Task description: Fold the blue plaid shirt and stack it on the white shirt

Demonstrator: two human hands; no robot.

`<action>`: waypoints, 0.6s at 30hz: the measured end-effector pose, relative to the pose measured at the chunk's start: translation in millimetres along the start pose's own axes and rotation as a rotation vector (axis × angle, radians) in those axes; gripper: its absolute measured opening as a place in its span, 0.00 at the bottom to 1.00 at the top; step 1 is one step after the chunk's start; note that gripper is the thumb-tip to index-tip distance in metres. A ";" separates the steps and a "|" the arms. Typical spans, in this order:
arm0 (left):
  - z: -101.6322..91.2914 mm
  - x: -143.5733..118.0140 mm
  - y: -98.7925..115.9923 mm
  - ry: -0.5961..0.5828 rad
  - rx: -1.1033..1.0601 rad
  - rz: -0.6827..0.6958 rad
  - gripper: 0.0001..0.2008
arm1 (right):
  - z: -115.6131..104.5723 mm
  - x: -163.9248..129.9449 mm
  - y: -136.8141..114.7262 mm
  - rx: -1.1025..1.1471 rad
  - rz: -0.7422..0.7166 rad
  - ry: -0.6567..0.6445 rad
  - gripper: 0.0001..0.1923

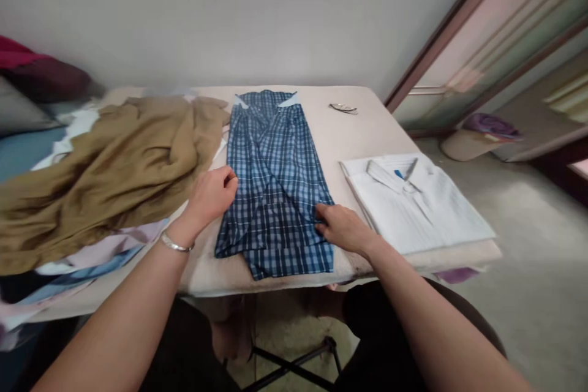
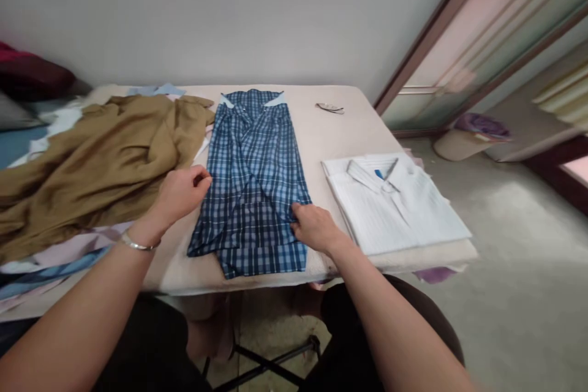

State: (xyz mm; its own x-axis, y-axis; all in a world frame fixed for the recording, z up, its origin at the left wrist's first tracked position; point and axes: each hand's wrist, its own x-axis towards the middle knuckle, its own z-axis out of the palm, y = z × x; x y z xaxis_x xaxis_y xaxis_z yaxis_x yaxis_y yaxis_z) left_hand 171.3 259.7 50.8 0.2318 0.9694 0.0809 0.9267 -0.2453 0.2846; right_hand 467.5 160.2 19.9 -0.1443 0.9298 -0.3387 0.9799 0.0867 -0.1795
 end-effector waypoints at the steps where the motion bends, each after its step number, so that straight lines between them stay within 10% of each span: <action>1: -3.6 1.3 -6.0 -0.013 -0.011 -0.021 0.11 | 0.5 1.1 2.0 0.005 -0.008 -0.007 0.05; 6: -0.4 0.0 -16.7 -0.091 -0.110 0.003 0.10 | 0.6 6.2 12.2 0.074 -0.045 -0.005 0.02; 13: -3.0 -11.9 -25.0 -0.916 -0.331 0.115 0.06 | 5.4 11.0 27.3 0.315 -0.122 0.003 0.09; 18: 2.7 -21.3 -18.9 -1.007 -0.219 0.099 0.08 | -2.3 9.4 29.7 0.511 -0.068 -0.074 0.11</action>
State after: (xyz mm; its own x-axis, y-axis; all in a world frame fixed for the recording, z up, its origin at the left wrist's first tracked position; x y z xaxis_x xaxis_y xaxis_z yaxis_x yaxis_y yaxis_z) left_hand 149.6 243.7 41.1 0.5375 0.4784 -0.6944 0.8392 -0.2232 0.4959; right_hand 495.6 172.3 13.6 -0.2333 0.8985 -0.3719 0.7783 -0.0567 -0.6253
